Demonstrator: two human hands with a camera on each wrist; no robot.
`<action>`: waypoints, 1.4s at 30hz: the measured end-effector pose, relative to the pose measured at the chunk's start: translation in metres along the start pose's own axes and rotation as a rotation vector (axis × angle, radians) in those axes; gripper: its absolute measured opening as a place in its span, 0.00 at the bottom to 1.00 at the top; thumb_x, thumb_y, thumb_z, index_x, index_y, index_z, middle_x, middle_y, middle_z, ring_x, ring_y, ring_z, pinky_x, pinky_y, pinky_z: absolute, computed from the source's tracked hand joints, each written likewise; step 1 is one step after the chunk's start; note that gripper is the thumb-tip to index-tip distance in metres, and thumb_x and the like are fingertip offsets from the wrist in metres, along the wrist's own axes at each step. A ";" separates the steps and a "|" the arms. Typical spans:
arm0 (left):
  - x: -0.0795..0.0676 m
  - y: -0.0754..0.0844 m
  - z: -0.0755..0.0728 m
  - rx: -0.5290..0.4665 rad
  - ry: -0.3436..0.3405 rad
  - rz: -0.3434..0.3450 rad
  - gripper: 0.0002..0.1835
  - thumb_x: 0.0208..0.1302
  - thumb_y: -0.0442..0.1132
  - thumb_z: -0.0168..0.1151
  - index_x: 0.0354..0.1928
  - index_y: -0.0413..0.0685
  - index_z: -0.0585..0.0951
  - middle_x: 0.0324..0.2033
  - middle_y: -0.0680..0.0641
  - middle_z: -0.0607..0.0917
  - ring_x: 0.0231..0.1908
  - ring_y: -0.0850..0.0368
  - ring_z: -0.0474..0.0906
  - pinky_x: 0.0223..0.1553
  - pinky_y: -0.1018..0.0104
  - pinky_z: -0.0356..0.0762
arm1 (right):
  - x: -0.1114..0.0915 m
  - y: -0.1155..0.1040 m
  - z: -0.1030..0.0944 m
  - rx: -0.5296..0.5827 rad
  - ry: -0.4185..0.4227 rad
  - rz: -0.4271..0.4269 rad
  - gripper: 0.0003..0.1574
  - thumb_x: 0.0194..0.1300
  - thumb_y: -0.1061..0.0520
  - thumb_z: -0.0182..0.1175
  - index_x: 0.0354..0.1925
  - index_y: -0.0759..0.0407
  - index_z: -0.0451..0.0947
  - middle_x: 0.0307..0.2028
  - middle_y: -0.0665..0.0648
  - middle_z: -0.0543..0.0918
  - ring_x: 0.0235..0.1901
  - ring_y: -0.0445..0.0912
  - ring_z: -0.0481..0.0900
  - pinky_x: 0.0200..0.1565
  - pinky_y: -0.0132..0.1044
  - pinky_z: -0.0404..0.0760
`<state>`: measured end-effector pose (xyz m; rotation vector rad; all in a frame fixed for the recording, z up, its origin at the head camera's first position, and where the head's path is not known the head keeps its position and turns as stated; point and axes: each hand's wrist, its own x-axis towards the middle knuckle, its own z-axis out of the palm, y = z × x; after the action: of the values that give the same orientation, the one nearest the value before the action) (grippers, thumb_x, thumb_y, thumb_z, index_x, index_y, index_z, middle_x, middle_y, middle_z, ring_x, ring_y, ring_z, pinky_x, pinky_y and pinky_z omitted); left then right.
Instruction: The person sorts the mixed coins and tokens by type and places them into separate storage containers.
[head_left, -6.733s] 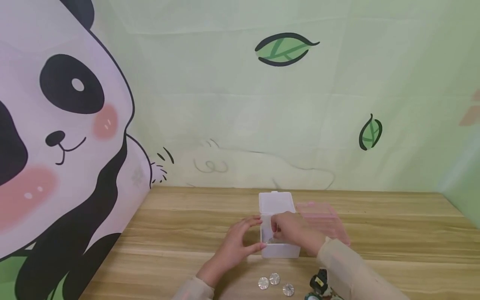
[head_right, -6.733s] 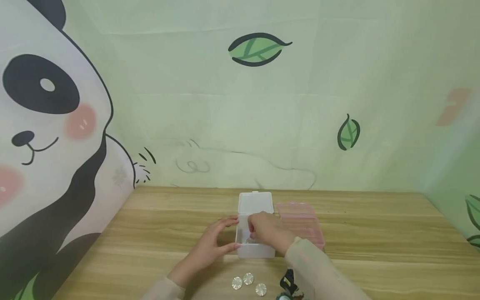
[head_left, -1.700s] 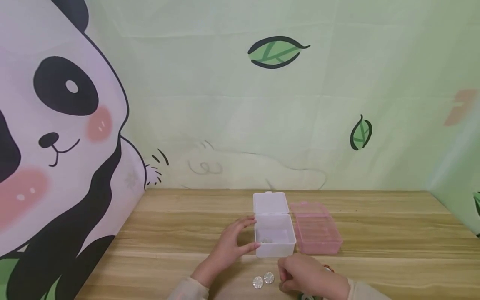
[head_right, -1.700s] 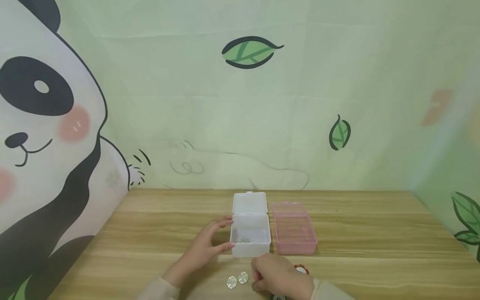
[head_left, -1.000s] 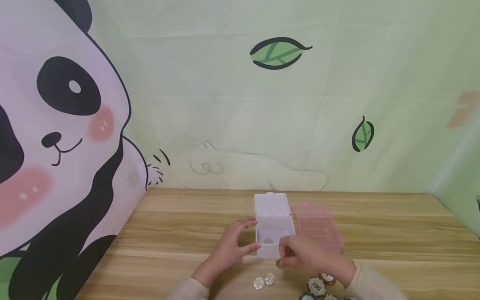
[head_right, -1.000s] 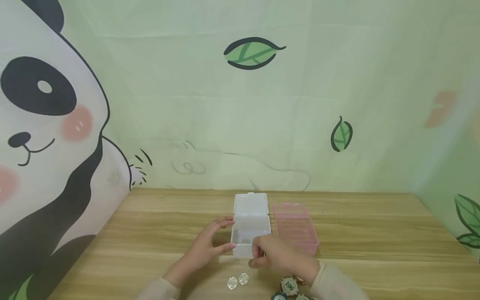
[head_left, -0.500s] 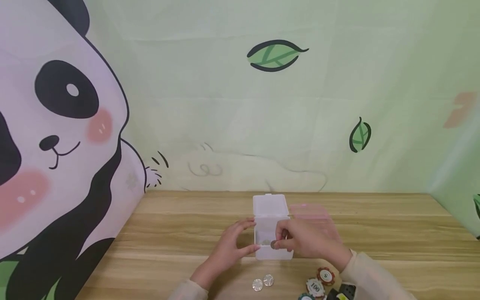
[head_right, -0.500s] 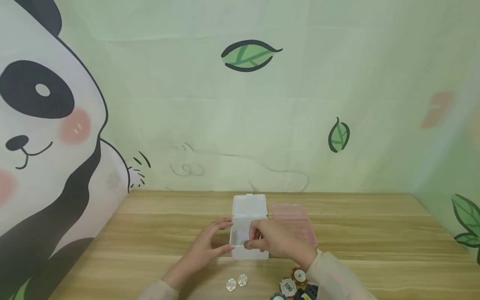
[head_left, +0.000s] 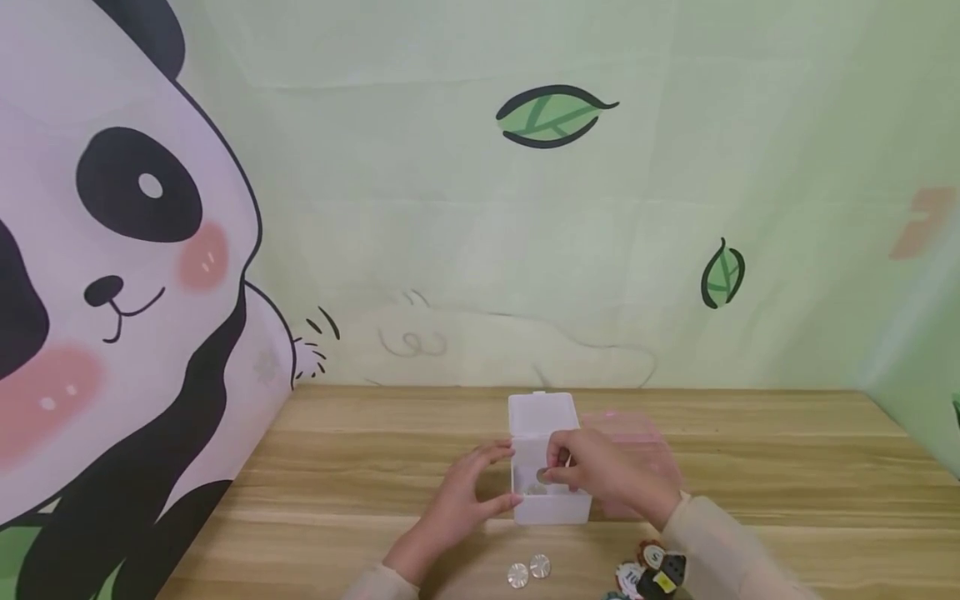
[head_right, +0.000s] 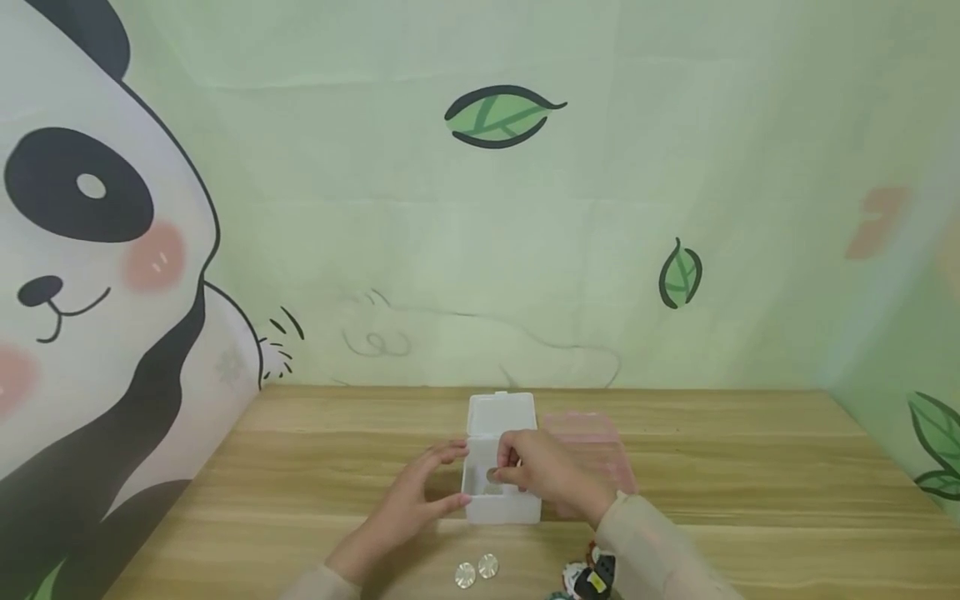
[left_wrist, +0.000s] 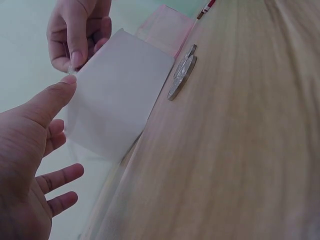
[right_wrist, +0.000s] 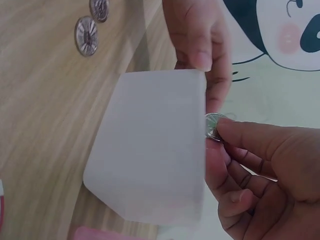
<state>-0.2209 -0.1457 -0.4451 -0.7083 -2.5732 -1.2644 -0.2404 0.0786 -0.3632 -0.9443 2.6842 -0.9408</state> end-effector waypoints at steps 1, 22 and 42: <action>-0.001 0.000 0.000 0.002 0.000 -0.002 0.32 0.55 0.50 0.68 0.62 0.48 0.73 0.65 0.46 0.73 0.66 0.45 0.67 0.66 0.38 0.61 | 0.002 0.001 0.002 0.010 0.001 0.008 0.09 0.61 0.58 0.64 0.28 0.57 0.74 0.25 0.48 0.78 0.24 0.38 0.71 0.26 0.27 0.73; 0.000 0.003 -0.003 0.004 -0.002 0.001 0.32 0.55 0.48 0.69 0.62 0.48 0.73 0.66 0.47 0.73 0.67 0.46 0.66 0.67 0.41 0.61 | 0.023 0.003 0.024 -0.129 0.046 0.060 0.12 0.55 0.62 0.67 0.22 0.56 0.73 0.22 0.48 0.78 0.24 0.40 0.69 0.27 0.28 0.69; -0.001 0.004 -0.003 0.012 0.001 0.011 0.31 0.56 0.48 0.69 0.61 0.47 0.74 0.65 0.46 0.73 0.67 0.46 0.67 0.66 0.40 0.61 | 0.030 0.001 0.036 -0.351 0.000 0.065 0.17 0.52 0.62 0.70 0.17 0.56 0.70 0.16 0.48 0.71 0.20 0.42 0.66 0.25 0.33 0.65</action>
<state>-0.2177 -0.1461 -0.4412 -0.7176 -2.5702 -1.2454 -0.2530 0.0426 -0.3900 -0.9054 2.9163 -0.4634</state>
